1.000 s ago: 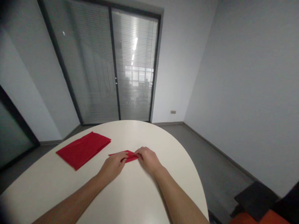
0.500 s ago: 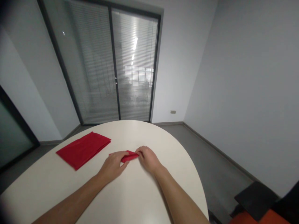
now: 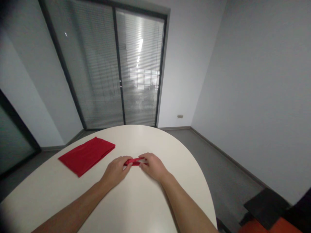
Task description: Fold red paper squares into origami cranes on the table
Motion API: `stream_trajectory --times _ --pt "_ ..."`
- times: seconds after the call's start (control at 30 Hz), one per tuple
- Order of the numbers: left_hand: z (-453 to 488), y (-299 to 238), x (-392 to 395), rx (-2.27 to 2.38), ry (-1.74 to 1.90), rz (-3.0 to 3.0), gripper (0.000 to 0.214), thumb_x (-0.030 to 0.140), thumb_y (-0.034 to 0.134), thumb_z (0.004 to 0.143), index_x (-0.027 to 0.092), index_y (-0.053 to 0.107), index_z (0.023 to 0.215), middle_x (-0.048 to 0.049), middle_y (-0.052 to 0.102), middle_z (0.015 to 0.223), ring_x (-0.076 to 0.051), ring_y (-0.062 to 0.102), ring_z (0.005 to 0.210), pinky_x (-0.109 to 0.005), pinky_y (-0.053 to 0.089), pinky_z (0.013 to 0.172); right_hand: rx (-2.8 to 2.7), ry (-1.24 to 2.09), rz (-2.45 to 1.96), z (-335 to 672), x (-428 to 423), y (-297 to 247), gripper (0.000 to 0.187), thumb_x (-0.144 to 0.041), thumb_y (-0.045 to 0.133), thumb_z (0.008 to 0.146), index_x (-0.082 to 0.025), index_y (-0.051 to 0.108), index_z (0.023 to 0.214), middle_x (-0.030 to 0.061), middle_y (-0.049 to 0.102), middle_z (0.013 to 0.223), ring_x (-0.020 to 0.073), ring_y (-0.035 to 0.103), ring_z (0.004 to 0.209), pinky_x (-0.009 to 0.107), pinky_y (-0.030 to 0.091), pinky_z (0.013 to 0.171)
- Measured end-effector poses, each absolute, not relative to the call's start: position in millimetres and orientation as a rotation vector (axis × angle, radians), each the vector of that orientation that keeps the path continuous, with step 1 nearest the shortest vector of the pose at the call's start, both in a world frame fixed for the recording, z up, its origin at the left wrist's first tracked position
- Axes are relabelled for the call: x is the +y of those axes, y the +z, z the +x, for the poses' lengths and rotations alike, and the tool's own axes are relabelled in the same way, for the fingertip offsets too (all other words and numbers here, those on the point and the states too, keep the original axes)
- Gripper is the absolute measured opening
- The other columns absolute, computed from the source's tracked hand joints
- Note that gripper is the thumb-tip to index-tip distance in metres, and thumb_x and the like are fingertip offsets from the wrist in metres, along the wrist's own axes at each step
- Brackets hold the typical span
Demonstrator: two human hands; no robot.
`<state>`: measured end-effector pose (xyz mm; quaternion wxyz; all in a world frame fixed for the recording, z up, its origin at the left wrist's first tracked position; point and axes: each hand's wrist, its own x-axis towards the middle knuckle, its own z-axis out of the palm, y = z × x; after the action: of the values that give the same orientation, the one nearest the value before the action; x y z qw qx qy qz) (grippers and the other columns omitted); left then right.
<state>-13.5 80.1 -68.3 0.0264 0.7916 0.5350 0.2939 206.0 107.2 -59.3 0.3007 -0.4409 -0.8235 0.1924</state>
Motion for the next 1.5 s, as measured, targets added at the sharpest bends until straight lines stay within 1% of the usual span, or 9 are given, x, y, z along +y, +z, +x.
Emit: stream_trajectory --times 0.33,0.5,0.6,0.8,0.93,1.03,1.1,1.33,1.5 --pt "-12.6 -67.1 78.7 1.624 0.958 2.463 0.021 0.016 0.053 0.092 0.023 0.066 0.107 -0.0030 0.073 0.105 -0.021 0.067 0.093 -0.033 0.051 0.083 -2.265 0.562 -1.112 207.8 105.3 -53.4 0.027 -0.021 0.055 0.090 -0.024 0.071 0.111 0.0045 0.075 0.106 0.0208 0.066 0.094 0.030 0.048 0.083" --pt "-13.4 -66.5 79.4 1.600 1.040 2.513 0.025 0.020 0.054 0.093 0.022 0.063 0.116 -0.0046 0.072 0.112 -0.021 0.068 0.098 -0.033 0.052 0.088 -2.225 0.688 -1.047 209.5 105.2 -52.2 0.026 -0.023 0.055 0.092 -0.022 0.071 0.112 0.0049 0.074 0.106 0.0204 0.066 0.092 0.030 0.048 0.083" --pt "-12.7 -62.8 77.2 1.600 1.098 2.522 0.024 0.025 0.054 0.093 0.022 0.063 0.115 -0.0047 0.072 0.112 -0.020 0.068 0.098 -0.032 0.052 0.087 -2.141 0.795 -1.026 210.1 106.6 -53.8 0.026 -0.026 0.054 0.093 -0.021 0.072 0.111 0.0056 0.074 0.105 0.0201 0.065 0.092 0.031 0.048 0.083" --pt "-13.3 -55.5 72.6 1.695 1.173 2.447 0.022 0.030 0.048 0.097 0.023 0.063 0.112 -0.0031 0.074 0.104 -0.018 0.069 0.091 -0.029 0.053 0.079 -1.941 1.112 -1.009 207.9 114.3 -58.4 0.027 -0.030 0.054 0.092 -0.015 0.073 0.104 0.0039 0.071 0.082 0.0162 0.060 0.074 0.028 0.046 0.072" --pt "-15.4 -55.5 75.0 1.731 1.203 2.441 0.026 0.027 0.039 0.100 0.021 0.061 0.113 -0.0056 0.072 0.108 -0.021 0.066 0.099 -0.034 0.051 0.088 -1.854 1.214 -1.020 208.2 120.1 -60.8 0.029 -0.034 0.054 0.091 -0.013 0.073 0.096 0.0031 0.068 0.074 0.0148 0.056 0.069 0.027 0.045 0.070" --pt "-14.4 -57.8 77.8 1.703 1.225 2.516 0.025 0.021 0.045 0.096 0.019 0.060 0.116 -0.0087 0.068 0.117 -0.025 0.060 0.110 -0.041 0.045 0.099 -1.831 1.191 -1.120 210.0 123.4 -64.1 0.030 -0.036 0.053 0.090 -0.013 0.071 0.087 0.0019 0.064 0.067 0.0138 0.053 0.062 0.026 0.042 0.063" --pt "-12.6 -60.0 78.5 1.668 1.187 2.556 0.026 0.016 0.049 0.092 0.020 0.059 0.116 -0.0090 0.065 0.121 -0.026 0.057 0.114 -0.042 0.043 0.102 -1.865 1.115 -1.205 211.2 124.3 -66.5 0.031 -0.036 0.052 0.090 -0.013 0.071 0.083 0.0016 0.064 0.065 0.0138 0.052 0.060 0.026 0.040 0.061" --pt "-7.9 -63.8 75.1 1.693 0.868 2.524 0.023 0.012 0.051 0.089 0.022 0.061 0.108 -0.0056 0.065 0.105 -0.023 0.060 0.099 -0.037 0.049 0.090 -2.096 0.619 -1.451 210.7 115.4 -59.4 0.025 -0.032 0.054 0.089 -0.021 0.077 0.090 0.0038 0.074 0.079 0.0173 0.061 0.070 0.027 0.039 0.065" --pt "-9.9 -71.5 79.9 1.691 0.960 2.492 0.035 0.013 0.054 0.089 0.022 0.057 0.123 -0.0084 0.061 0.126 -0.025 0.055 0.117 -0.039 0.046 0.099 -2.178 0.556 -1.416 210.3 109.2 -53.4 0.031 -0.038 0.052 0.093 -0.022 0.077 0.084 0.0040 0.074 0.075 0.0170 0.061 0.066 0.027 0.038 0.061"
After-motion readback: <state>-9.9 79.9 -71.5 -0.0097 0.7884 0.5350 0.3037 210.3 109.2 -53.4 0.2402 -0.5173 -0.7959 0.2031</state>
